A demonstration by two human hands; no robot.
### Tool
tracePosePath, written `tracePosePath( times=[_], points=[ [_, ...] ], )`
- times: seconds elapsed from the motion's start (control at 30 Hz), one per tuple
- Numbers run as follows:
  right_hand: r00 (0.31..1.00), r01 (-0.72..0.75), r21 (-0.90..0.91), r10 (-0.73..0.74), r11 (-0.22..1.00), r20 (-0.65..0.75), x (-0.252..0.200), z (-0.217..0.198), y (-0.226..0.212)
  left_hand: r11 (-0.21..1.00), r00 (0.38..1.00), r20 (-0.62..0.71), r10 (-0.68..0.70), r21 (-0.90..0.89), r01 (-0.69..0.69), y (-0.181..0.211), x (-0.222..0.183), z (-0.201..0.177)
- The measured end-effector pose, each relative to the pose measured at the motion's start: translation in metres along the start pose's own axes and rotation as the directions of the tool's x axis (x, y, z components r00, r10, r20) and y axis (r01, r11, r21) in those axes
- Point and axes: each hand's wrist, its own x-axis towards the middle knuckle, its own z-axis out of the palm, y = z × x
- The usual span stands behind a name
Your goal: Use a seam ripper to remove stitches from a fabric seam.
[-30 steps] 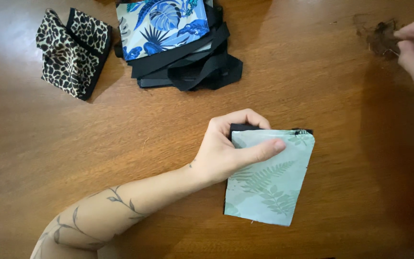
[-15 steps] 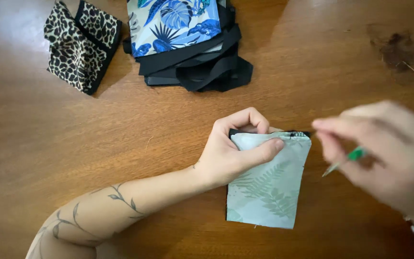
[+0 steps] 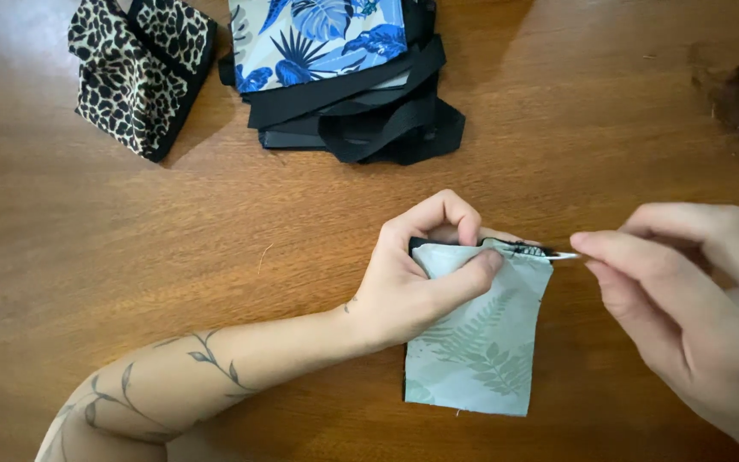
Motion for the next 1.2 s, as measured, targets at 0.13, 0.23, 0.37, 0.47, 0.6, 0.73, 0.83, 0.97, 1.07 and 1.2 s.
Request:
tracePosePath(
  times=[0.13, 0.23, 0.37, 0.47, 0.6, 0.73, 0.83, 0.97, 1.07, 1.2],
  points=[
    [0.991, 0.133, -0.198, -0.135, 0.971, 0.004, -0.001, -0.004, 0.003, 0.999, 1.000, -0.002, -0.013, -0.051, 0.013, 0.001, -0.002, 0.001],
    [0.985, 0.171, -0.219, -0.171, 0.961, 0.019, -0.002, -0.004, 0.003, 0.999, 0.999, -0.029, -0.028, -0.044, 0.026, 0.008, 0.000, 0.004],
    [0.986, 0.168, -0.207, -0.161, 0.964, 0.051, -0.012, -0.006, 0.008, 0.999, 0.997, -0.067, -0.033, -0.017, 0.032, 0.009, 0.000, 0.005],
    [0.986, 0.159, -0.159, -0.148, 0.974, 0.080, -0.015, -0.004, 0.012, 0.999, 0.998, -0.047, -0.031, -0.008, 0.031, 0.009, -0.001, 0.004],
    [0.968, 0.239, -0.245, -0.210, 0.940, 0.138, -0.010, -0.007, 0.011, 0.988, 0.997, 0.010, -0.081, -0.130, 0.082, 0.009, -0.002, 0.004],
    [0.980, 0.196, -0.230, -0.180, 0.953, 0.089, -0.009, -0.001, 0.011, 0.979, 0.995, 0.037, -0.088, -0.182, 0.093, 0.005, -0.002, 0.003],
    [0.982, 0.183, -0.213, -0.172, 0.960, 0.072, -0.007, 0.002, 0.011, 0.978, 0.996, 0.040, -0.080, -0.191, 0.086, 0.002, -0.002, 0.003],
    [0.977, 0.211, -0.229, -0.199, 0.950, 0.073, -0.006, 0.002, 0.012, 0.980, 0.996, 0.035, -0.086, -0.175, 0.091, 0.005, -0.003, 0.003],
    [0.984, 0.178, -0.208, -0.168, 0.962, 0.063, -0.008, 0.004, 0.013, 0.979, 0.996, 0.042, -0.083, -0.183, 0.089, 0.004, -0.003, 0.003],
    [0.981, 0.191, -0.205, -0.179, 0.960, 0.073, -0.005, 0.004, 0.017, 0.983, 0.996, 0.039, -0.085, -0.159, 0.090, 0.003, -0.002, 0.003]
  ],
)
